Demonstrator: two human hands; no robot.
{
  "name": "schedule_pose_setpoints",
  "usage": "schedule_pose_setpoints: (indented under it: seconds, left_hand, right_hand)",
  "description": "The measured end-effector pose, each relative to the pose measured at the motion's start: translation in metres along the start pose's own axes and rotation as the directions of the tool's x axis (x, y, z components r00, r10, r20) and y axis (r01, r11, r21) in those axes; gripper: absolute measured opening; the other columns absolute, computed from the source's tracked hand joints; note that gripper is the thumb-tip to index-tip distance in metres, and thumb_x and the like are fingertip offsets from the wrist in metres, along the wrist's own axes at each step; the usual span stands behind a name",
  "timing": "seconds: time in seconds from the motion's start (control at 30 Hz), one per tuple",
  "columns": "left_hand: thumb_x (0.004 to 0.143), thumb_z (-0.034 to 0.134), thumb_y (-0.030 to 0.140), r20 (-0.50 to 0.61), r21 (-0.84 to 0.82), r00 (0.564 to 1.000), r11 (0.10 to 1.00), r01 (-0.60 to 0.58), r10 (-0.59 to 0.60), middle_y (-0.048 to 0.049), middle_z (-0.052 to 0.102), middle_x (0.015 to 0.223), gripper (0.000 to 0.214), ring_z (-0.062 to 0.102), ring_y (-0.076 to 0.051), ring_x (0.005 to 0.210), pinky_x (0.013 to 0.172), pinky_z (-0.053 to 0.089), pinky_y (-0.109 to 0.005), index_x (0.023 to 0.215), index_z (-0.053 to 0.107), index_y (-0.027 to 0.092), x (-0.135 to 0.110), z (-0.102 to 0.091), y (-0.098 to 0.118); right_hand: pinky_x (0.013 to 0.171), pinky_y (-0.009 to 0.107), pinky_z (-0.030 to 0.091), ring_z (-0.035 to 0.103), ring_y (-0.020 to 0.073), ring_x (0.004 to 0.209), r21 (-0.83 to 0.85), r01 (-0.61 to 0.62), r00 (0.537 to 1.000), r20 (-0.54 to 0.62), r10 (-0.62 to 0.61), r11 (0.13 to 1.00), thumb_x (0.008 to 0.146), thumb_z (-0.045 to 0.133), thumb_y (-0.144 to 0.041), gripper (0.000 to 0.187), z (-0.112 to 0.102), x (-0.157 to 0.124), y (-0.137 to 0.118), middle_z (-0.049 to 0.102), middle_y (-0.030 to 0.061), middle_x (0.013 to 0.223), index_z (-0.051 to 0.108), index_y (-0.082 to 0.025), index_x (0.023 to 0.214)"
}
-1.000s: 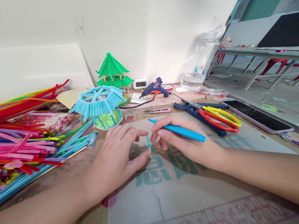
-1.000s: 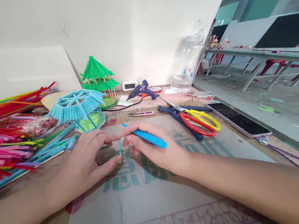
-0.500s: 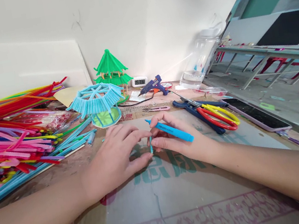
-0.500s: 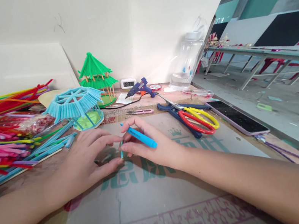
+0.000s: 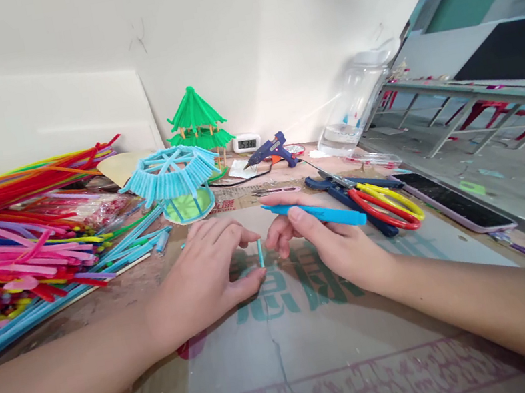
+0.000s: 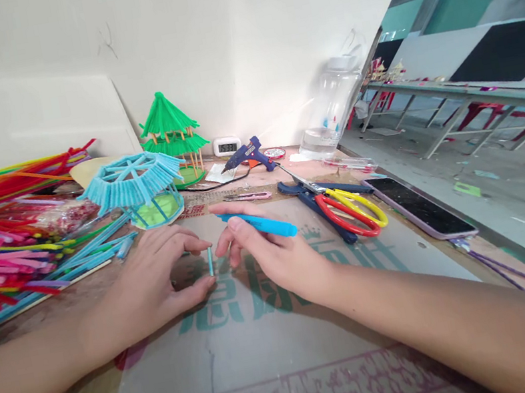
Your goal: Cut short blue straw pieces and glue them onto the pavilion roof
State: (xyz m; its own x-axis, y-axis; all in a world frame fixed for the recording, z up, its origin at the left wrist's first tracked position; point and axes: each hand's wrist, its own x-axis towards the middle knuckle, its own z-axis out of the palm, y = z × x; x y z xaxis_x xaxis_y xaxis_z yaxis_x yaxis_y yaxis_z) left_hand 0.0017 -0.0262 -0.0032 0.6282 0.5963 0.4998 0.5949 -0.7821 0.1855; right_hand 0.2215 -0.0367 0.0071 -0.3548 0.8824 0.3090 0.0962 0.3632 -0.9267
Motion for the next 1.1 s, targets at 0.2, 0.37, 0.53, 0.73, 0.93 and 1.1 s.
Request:
schedule_pose_setpoints:
  seconds: [0.2, 0.37, 0.53, 0.73, 0.93, 1.1]
  left_hand:
    - [0.088, 0.063, 0.034, 0.042, -0.019, 0.998, 0.999, 0.041, -0.041, -0.004, 0.065, 0.104, 0.021, 0.058, -0.025, 0.104, 0.091, 0.044, -0.04, 0.102, 0.055, 0.021, 0.0015, 0.0011, -0.0015]
    - [0.087, 0.063, 0.033, 0.036, -0.031, 0.998, 0.999, 0.044, -0.043, -0.0044, 0.064, 0.103, 0.022, 0.058, -0.026, 0.103, 0.091, 0.044, -0.041, 0.102, 0.055, 0.021, 0.0008, 0.0016, -0.0022]
    - [0.087, 0.064, 0.034, 0.047, -0.01, 0.998, 0.999, 0.038, -0.037, -0.0047, 0.064, 0.103, 0.023, 0.058, -0.026, 0.103, 0.09, 0.044, -0.041, 0.102, 0.054, 0.021, 0.0001, 0.001, -0.0019]
    - [0.087, 0.063, 0.033, 0.059, -0.014, 0.998, 0.999, 0.036, -0.035, -0.0041, 0.064, 0.103, 0.021, 0.057, -0.026, 0.103, 0.09, 0.043, -0.04, 0.102, 0.054, 0.021, 0.0012, 0.002, -0.0023]
    - [0.086, 0.064, 0.032, 0.063, -0.018, 0.997, 0.999, 0.042, -0.04, -0.0039, 0.063, 0.102, 0.021, 0.057, -0.025, 0.101, 0.088, 0.042, -0.04, 0.1, 0.053, 0.021, 0.0014, 0.0016, -0.0022]
    - [0.086, 0.065, 0.032, 0.049, -0.016, 0.998, 0.999, 0.044, -0.044, -0.004, 0.063, 0.1, 0.022, 0.057, -0.025, 0.1, 0.087, 0.043, -0.039, 0.1, 0.053, 0.02, 0.0015, 0.0028, -0.0027]
  right_hand:
    - [0.064, 0.029, 0.054, 0.065, 0.0157, 0.068, -0.137, -0.078, 0.997, 0.003, 0.079, 0.987, 0.095, 0.056, -0.037, 0.02, 0.002, -0.0045, -0.0074, 0.068, 0.0025, 0.077, 0.067, -0.02, 0.096]
    - [0.054, 0.026, 0.051, 0.063, 0.0132, 0.058, -0.051, -0.131, 0.991, -0.016, 0.13, 0.99, 0.086, 0.065, -0.03, 0.014, 0.0057, -0.0021, -0.007, 0.066, -0.0008, 0.07, 0.053, -0.023, 0.085]
    - [0.049, 0.025, 0.045, 0.055, 0.0114, 0.053, -0.138, -0.077, 0.996, -0.052, 0.071, 0.987, 0.088, 0.062, -0.03, 0.012, 0.005, -0.0003, -0.0032, 0.061, -0.0022, 0.065, 0.054, -0.021, 0.085]
    - [0.053, 0.027, 0.047, 0.057, 0.0126, 0.058, -0.155, -0.053, 0.997, -0.056, 0.045, 0.986, 0.089, 0.062, -0.03, 0.011, 0.004, 0.0001, -0.0019, 0.062, -0.0007, 0.071, 0.056, -0.02, 0.089]
    - [0.052, 0.025, 0.046, 0.057, 0.0118, 0.057, -0.13, -0.087, 0.996, -0.02, 0.086, 0.988, 0.088, 0.062, -0.029, 0.011, 0.0045, -0.0002, -0.0026, 0.061, -0.0012, 0.07, 0.055, -0.02, 0.086]
    - [0.05, 0.025, 0.044, 0.055, 0.0117, 0.056, -0.172, -0.063, 0.997, 0.025, 0.068, 0.983, 0.086, 0.06, -0.024, 0.008, 0.0062, 0.0003, -0.0047, 0.059, -0.0019, 0.067, 0.055, -0.02, 0.081]
